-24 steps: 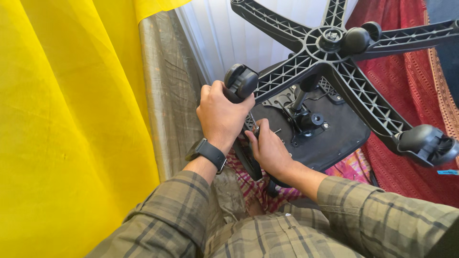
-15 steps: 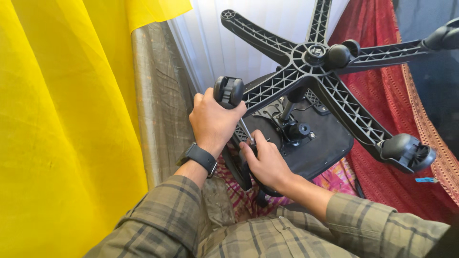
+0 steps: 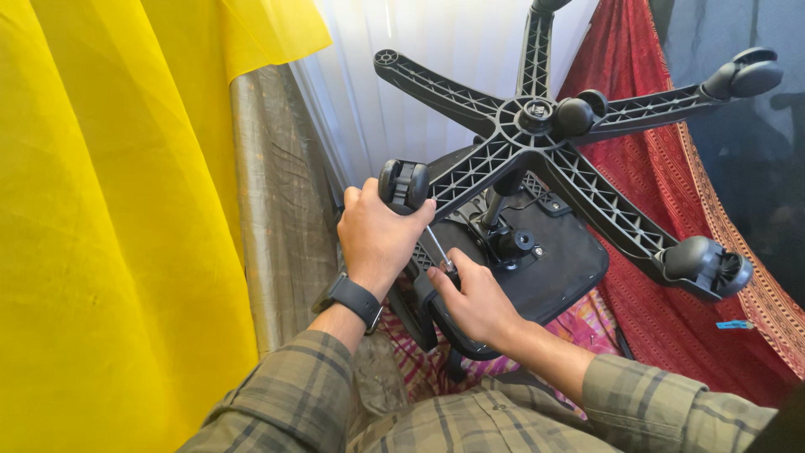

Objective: The person removes the caster wheels from an office chair's five-star base. They hold each wheel and pry it off the base arm using a flathead screwdriver, working one wheel at a time while the base rests on their lap on a bed.

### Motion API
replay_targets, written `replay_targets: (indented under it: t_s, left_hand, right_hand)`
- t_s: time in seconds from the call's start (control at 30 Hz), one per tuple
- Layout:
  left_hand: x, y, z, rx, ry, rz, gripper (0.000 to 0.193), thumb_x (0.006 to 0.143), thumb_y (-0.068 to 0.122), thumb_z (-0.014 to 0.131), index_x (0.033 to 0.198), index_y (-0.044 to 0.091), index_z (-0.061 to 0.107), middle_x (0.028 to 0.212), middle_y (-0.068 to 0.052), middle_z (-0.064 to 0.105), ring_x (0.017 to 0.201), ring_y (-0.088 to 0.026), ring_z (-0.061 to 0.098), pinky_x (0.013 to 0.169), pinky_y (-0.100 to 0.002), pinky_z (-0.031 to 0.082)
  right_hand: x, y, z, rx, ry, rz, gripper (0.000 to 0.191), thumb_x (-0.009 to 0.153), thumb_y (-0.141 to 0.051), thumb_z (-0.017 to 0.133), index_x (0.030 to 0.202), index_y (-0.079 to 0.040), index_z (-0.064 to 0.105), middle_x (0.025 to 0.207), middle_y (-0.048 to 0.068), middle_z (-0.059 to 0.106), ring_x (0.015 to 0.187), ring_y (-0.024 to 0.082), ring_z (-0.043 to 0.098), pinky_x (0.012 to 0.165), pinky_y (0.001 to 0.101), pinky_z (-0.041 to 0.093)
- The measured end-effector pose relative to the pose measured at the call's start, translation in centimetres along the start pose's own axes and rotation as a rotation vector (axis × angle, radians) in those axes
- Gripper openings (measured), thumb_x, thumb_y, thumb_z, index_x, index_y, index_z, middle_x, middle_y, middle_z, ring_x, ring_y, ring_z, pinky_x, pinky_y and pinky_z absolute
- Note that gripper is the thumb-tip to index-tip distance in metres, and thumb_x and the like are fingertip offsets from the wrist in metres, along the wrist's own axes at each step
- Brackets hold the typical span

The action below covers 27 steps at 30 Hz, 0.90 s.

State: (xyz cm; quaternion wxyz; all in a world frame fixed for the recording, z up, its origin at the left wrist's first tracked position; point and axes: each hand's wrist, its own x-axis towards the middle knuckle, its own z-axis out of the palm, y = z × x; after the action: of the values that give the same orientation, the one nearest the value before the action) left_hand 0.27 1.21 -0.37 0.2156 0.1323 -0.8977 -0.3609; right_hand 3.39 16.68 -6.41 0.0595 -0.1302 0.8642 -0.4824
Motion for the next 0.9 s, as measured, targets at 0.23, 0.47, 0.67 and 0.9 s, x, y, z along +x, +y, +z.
replay_targets:
  t_s: [0.23, 0.47, 0.67, 0.9]
  left_hand:
    - [0.1, 0.5, -0.1, -0.004, -0.056, -0.039, 0.053, 0.067, 0.046, 0.088, 0.094, 0.006, 0.066, 0.100, -0.015, 0.063, 0.090, -0.035, 0.069, 0.082, -0.045, 0.056]
    - [-0.3, 0.6, -0.9, -0.051, -0.135, -0.043, 0.054, 0.064, 0.043, 0.090, 0.093, 0.005, 0.067, 0.100, -0.012, 0.063, 0.090, -0.032, 0.070, 0.081, -0.044, 0.056]
    - [-0.1, -1.0, -1.0, -0.139, -0.173, 0.087, 0.044, 0.068, 0.034, 0.088, 0.092, 0.002, 0.068, 0.097, -0.012, 0.061, 0.087, -0.029, 0.067, 0.079, -0.041, 0.054]
    - [-0.9, -1.8, -0.4, -0.240, -0.098, 0.132, 0.045, 0.067, 0.036, 0.088, 0.092, 0.003, 0.069, 0.097, -0.009, 0.063, 0.088, -0.024, 0.070, 0.079, -0.037, 0.056]
  right_hand:
    - [0.3, 1.1, -0.7, -0.022, -0.022, 0.040, 0.040, 0.099, -0.037, 0.056, 0.086, 0.000, 0.052, 0.059, 0.016, 0.053, 0.055, 0.024, 0.048, 0.056, 0.0425, 0.044]
    - [-0.7, 0.8, -1.0, 0.008, -0.003, -0.041, 0.037, 0.104, -0.033, 0.048, 0.088, 0.000, 0.052, 0.058, 0.017, 0.052, 0.052, 0.028, 0.047, 0.054, 0.0433, 0.042]
    - [-0.4, -0.8, -2.7, -0.064, -0.041, 0.017, 0.035, 0.102, -0.033, 0.048, 0.091, -0.001, 0.058, 0.059, 0.019, 0.059, 0.052, 0.033, 0.058, 0.055, 0.0448, 0.045]
    - [0.0, -3.4, -4.5, -0.252, -0.122, 0.076, 0.039, 0.102, -0.036, 0.048, 0.092, -0.001, 0.062, 0.072, 0.022, 0.069, 0.070, 0.040, 0.069, 0.064, 0.0497, 0.051]
